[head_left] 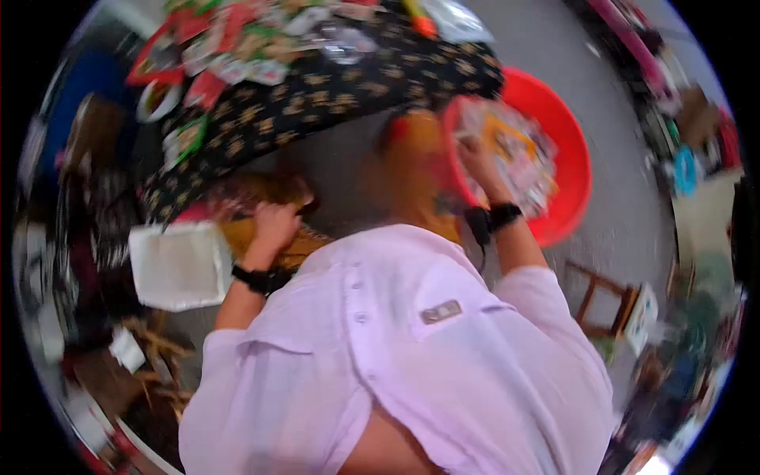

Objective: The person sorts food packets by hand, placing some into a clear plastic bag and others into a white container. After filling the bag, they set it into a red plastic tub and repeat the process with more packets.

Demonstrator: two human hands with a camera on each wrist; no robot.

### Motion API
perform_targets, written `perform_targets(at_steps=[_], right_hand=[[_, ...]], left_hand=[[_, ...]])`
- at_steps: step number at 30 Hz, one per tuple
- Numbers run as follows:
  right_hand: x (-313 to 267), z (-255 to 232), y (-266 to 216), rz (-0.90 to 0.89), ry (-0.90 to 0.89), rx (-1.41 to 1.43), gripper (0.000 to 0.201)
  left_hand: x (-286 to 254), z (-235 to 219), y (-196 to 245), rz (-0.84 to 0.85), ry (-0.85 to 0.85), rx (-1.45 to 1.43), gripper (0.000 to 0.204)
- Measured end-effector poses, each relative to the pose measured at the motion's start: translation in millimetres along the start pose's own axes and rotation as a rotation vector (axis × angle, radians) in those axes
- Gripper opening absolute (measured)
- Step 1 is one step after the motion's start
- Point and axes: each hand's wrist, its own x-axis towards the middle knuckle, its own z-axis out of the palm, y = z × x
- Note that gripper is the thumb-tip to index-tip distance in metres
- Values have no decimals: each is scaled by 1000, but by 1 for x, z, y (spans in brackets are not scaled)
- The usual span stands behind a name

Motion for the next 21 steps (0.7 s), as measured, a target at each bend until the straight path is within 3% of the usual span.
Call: perform_targets(at_steps=[1, 3, 6, 9, 11, 14, 17, 20, 21], right_hand=[[6, 9, -8, -160, 123, -4, 23], [10, 13, -56, -30, 74, 238, 15], [14, 19, -88, -144, 88, 42, 13], [12, 24, -116, -482, 180, -100, 14], [9, 33, -124, -518, 189, -157, 13], [11, 41, -133, -559, 206, -214, 13], [8, 42, -131, -561, 249, -120, 13], [9, 43, -127, -535, 231, -139, 13], [9, 43, -128, -529, 220, -153, 14]], left_hand=[[-1, 2, -3, 6, 87, 3, 14], [-3, -2, -8, -31, 2, 62, 19], [-6, -11, -3, -80, -129, 120, 20], [-9, -8, -6, -37, -193, 134, 21], [-13, -10, -4, -1, -259, 130, 19], [-25, -3, -8, 29, -71, 72, 18], [-35, -21, -4, -38, -94, -155, 20], [-42, -34, -17, -82, 216, -238, 17], [-46, -29, -29, -138, 426, -283, 15]])
